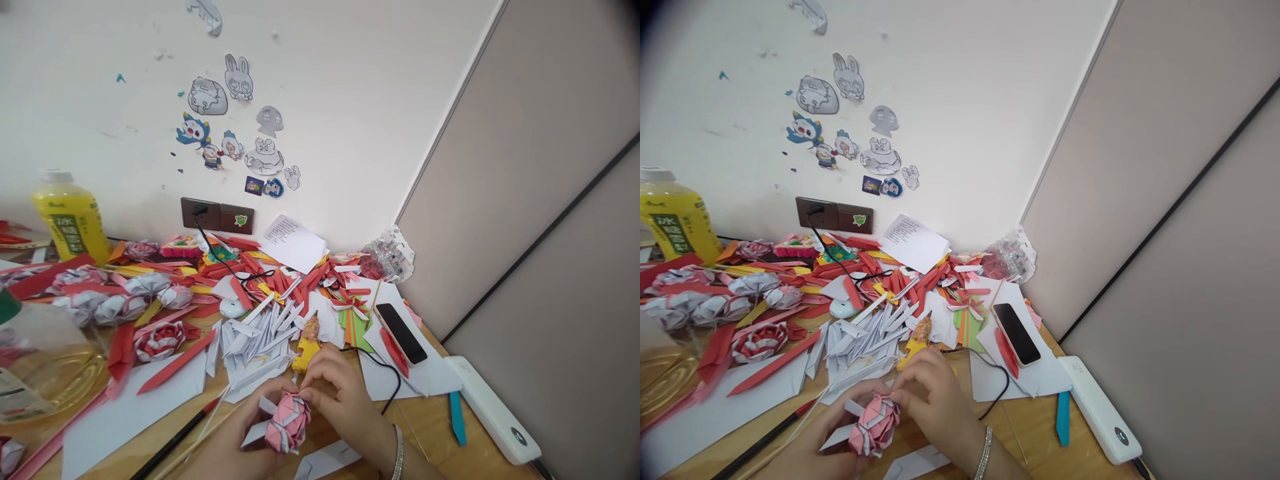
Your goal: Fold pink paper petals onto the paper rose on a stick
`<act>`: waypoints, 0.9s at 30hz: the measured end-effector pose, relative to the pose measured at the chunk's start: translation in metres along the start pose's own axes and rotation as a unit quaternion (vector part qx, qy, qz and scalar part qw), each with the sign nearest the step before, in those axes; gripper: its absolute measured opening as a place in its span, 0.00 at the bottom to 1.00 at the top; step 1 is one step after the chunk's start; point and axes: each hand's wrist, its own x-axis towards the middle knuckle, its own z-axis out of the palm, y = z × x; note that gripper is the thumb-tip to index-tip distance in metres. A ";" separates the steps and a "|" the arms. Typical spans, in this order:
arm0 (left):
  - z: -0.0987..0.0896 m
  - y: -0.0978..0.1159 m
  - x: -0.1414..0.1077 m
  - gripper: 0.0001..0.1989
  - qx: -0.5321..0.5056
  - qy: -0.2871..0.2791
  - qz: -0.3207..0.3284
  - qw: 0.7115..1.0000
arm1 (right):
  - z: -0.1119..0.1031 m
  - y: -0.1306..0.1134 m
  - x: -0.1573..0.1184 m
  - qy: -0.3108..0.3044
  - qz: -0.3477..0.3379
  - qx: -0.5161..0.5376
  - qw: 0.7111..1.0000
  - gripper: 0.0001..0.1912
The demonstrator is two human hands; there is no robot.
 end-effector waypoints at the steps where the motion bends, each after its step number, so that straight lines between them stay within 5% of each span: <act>1: 0.000 0.000 0.000 0.19 -0.003 -0.001 0.005 1.000 | 0.000 -0.001 0.000 -0.003 -0.018 -0.023 1.000 0.19; 6: 0.001 -0.005 0.001 0.21 -0.032 0.004 -0.008 0.999 | -0.001 -0.004 -0.002 -0.009 -0.112 -0.154 0.982 0.14; 11: -0.002 -0.012 0.002 0.29 -0.037 0.063 -0.069 0.995 | -0.002 -0.002 -0.002 0.013 -0.105 -0.184 0.977 0.08; 27: -0.007 -0.033 0.008 0.28 -0.037 0.018 -0.038 0.998 | 0.000 -0.002 -0.003 0.030 -0.165 -0.251 0.953 0.09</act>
